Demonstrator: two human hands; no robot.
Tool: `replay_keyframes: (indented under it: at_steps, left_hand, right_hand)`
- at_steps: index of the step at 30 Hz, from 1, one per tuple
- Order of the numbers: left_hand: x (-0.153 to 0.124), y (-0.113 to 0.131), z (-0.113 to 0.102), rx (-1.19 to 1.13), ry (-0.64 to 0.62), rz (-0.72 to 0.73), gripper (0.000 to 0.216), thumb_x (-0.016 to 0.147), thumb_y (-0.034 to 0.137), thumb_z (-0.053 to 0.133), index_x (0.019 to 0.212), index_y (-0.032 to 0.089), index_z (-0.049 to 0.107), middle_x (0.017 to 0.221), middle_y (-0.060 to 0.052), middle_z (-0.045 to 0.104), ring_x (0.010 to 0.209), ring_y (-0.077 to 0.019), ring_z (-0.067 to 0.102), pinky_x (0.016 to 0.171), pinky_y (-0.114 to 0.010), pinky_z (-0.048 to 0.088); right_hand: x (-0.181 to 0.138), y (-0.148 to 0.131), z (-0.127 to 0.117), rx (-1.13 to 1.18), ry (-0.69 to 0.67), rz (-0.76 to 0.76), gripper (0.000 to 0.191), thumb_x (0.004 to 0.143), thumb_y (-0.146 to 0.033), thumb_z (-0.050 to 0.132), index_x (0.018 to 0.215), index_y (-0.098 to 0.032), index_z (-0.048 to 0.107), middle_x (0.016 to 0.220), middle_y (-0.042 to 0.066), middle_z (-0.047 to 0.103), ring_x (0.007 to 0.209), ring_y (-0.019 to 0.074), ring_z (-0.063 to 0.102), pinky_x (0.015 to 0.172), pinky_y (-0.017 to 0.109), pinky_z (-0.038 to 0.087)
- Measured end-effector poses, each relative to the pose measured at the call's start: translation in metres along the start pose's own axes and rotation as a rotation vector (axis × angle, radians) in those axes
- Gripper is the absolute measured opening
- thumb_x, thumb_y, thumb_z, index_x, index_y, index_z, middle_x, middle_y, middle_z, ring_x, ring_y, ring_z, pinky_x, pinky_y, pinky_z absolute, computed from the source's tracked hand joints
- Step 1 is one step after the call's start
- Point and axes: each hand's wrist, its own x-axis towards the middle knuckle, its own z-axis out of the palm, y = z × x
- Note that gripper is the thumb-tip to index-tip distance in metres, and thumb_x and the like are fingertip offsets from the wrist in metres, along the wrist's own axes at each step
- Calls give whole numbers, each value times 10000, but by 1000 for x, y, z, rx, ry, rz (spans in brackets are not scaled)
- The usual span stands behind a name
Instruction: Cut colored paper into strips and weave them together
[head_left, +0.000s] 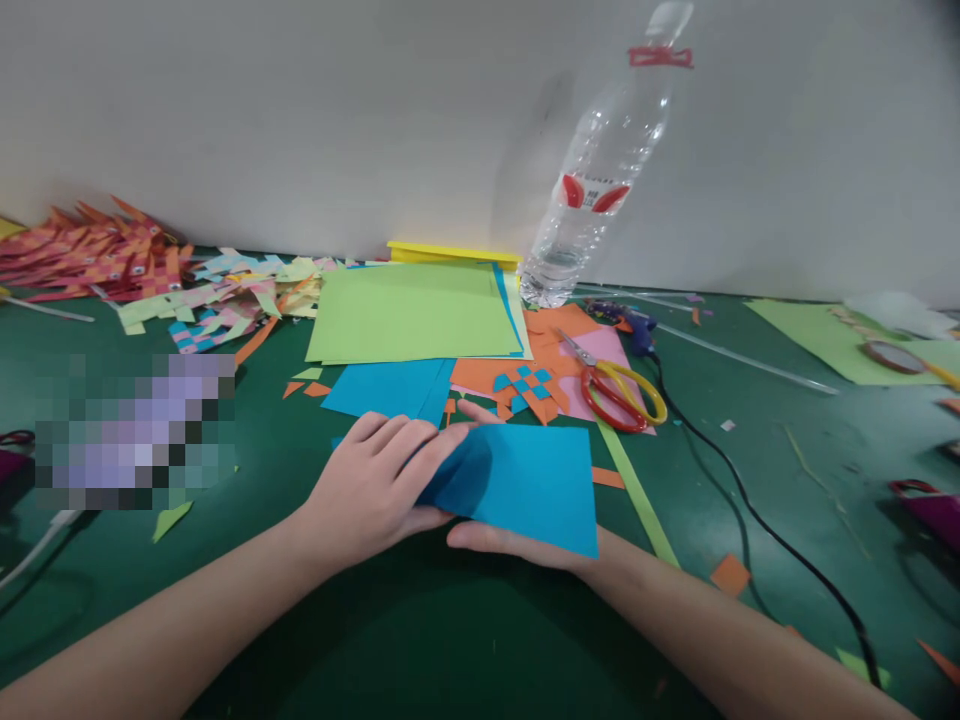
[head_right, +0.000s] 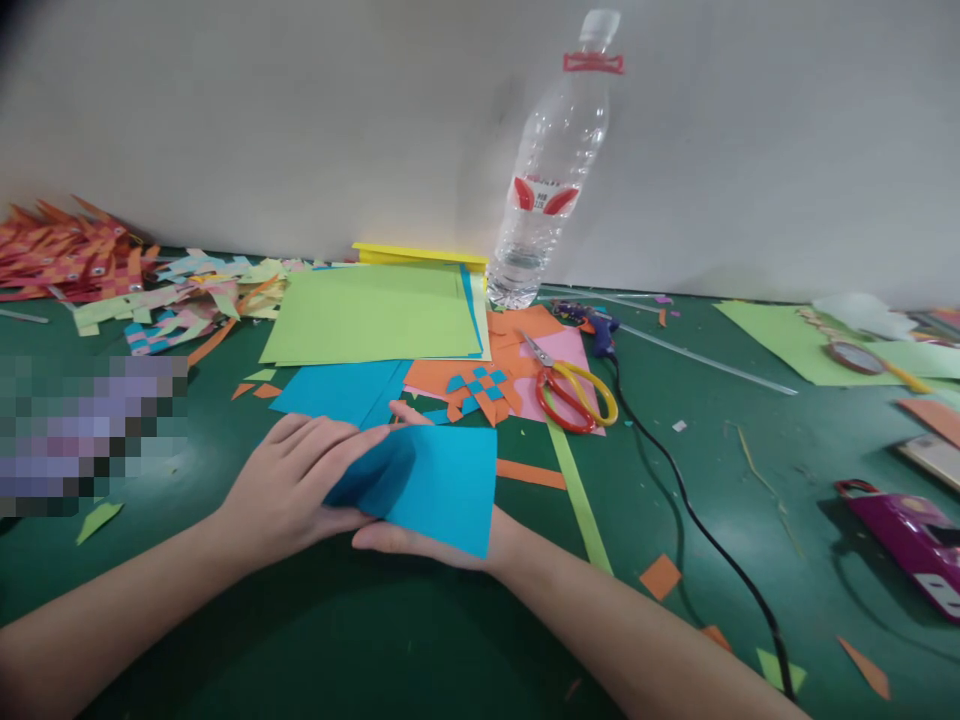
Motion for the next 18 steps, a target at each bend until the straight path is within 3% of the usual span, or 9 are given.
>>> replay_keyframes:
  at_steps: [3,6,12,15,18]
  left_hand:
    - [-1,1,2,8,-1,-21,561,932,529,490,1293,100,465,970,-136,651,854,-265,615,695,-368,419]
    - [-3,0,5,-8,-17,-91,664,876,519,587,1346,85,410,1055,-158,634,956,-286,608,761,-384,445]
    - [-4,0,9,-4,-117,-176,790,820,441,662,1432,106,293,1156,-177,601,1057,-322,584,809,-411,474]
    - [-4,1,11,-13,-122,-202,721,849,354,622,1436,122,274,1152,-171,605,1063,-318,590,823,-419,488]
    - [-5,0,12,-46,-111,-225,653,879,338,571,1424,135,273,1183,-174,602,1078,-319,594,830,-437,503]
  right_hand:
    - [-2,-3,-1,11,-33,16,644,824,-269,661,1403,-399,410,1415,18,536,1322,245,483,1110,515,383]
    - [-4,0,-1,-21,48,24,424,861,-342,599,1284,-319,573,1327,54,612,1252,271,551,1081,520,422]
    - [1,11,1,34,472,215,469,754,-435,705,1198,-299,643,1218,84,675,1149,321,617,967,548,520]
    - [7,10,2,164,491,231,481,761,-445,692,1204,-270,629,1095,78,722,919,286,707,765,473,614]
    - [10,8,2,253,444,256,413,778,-467,675,1098,-208,652,881,64,747,663,229,710,635,415,618]
